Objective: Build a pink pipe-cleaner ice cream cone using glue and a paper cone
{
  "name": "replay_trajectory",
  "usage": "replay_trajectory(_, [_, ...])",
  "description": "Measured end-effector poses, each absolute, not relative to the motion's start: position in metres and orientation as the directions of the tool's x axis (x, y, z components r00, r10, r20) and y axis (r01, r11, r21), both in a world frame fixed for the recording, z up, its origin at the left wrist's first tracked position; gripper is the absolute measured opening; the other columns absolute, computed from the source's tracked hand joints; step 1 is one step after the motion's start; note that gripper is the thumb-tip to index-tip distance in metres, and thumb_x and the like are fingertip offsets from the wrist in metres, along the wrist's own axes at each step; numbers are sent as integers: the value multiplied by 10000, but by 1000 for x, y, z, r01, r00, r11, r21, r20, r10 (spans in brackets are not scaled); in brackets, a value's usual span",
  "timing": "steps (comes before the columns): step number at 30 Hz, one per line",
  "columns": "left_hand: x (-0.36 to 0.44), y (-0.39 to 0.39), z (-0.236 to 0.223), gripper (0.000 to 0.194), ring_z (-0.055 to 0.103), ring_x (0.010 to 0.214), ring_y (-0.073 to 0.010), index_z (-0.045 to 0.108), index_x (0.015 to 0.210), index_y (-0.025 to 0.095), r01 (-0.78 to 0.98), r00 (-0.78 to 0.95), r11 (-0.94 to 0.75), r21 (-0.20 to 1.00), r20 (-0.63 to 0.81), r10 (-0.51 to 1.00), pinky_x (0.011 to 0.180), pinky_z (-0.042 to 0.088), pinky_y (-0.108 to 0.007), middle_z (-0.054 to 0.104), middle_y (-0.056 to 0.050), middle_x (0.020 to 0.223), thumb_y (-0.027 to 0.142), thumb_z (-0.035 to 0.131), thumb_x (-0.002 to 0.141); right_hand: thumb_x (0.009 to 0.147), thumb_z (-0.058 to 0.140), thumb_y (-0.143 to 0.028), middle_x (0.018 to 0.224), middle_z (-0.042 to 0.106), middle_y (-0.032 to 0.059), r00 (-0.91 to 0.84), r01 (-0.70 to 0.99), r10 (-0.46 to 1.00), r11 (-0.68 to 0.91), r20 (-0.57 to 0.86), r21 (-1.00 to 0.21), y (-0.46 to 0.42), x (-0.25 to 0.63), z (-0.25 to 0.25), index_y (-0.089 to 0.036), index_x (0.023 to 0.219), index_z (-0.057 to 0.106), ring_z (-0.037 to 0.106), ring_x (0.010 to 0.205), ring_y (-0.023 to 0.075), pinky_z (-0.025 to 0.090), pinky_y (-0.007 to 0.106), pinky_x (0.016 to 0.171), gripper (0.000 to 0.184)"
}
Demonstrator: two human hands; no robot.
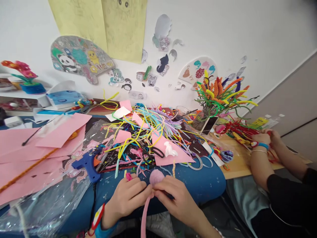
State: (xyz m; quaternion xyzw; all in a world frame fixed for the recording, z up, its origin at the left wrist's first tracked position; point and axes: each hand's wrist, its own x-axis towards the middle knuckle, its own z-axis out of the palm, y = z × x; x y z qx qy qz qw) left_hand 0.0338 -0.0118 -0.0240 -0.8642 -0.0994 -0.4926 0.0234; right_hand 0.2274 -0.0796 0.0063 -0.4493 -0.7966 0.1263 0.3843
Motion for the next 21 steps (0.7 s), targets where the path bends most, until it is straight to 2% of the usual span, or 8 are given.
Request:
replay_trajectory(3, [33,-11,-18,133,561,526,-130,640,978,138,143,518,-985,-95,855,-7,586,457,-293,699,-12,651,96,514,972,960,581,-218,684,716,-6,-329,484,935,288,133,-826,-84,230,16,-191,869,749,644,626,129,482,216,589,193])
replay_trajectory(6, [34,-13,-19,176,570,531,-136,635,992,144,133,550,-987,-90,835,-2,577,462,-296,714,-20,676,91,468,987,910,617,-130,767,773,6,-286,422,958,130,4,-897,-82,230,11,-186,851,755,711,691,144,538,210,631,160])
replay_trajectory(8, [35,-15,-23,193,600,549,-136,635,1004,160,159,568,-987,-16,819,78,549,456,-277,729,-20,709,136,444,1012,879,658,-110,954,800,38,-232,450,969,185,86,-874,-79,228,4,-189,858,758,751,880,182,582,248,766,129])
replay_trajectory(11, [36,-18,-28,230,671,617,-140,626,945,174,248,550,-952,182,782,293,546,482,-245,740,-22,741,217,420,1036,880,677,-134,1150,766,68,-198,525,915,402,351,-750,-73,225,-10,-193,857,745,705,1118,234,574,347,960,93])
replay_trajectory(14, [39,-17,-28,247,701,642,-125,610,855,169,323,511,-862,391,695,506,577,528,-201,742,-19,757,189,434,1027,917,618,-96,1111,773,93,-233,638,704,631,671,-441,-64,225,-31,-167,949,726,652,1211,261,532,449,1054,134])
replay_trajectory(17, [40,-14,-23,300,649,523,-90,592,740,175,337,552,-796,503,579,600,468,483,-143,687,35,642,154,464,1010,938,564,-63,1066,783,112,-335,652,490,737,805,-177,-57,228,-53,-138,1084,707,674,1172,260,532,465,1054,218])
replay_trajectory(19, [39,-13,-21,328,635,514,-84,588,711,178,333,585,-778,532,531,613,464,477,-136,663,45,625,168,460,1013,955,551,-93,1058,786,122,-360,622,501,758,787,-197,-55,229,-60,-139,1090,709,711,1097,253,573,426,983,214])
replay_trajectory(21, [35,-14,-21,302,664,608,-101,609,773,171,340,593,-771,538,513,620,567,517,-160,686,18,714,188,441,1023,982,530,-143,1010,787,140,-319,634,604,709,730,-309,-56,229,-59,-127,1052,709,739,989,250,603,396,867,192])
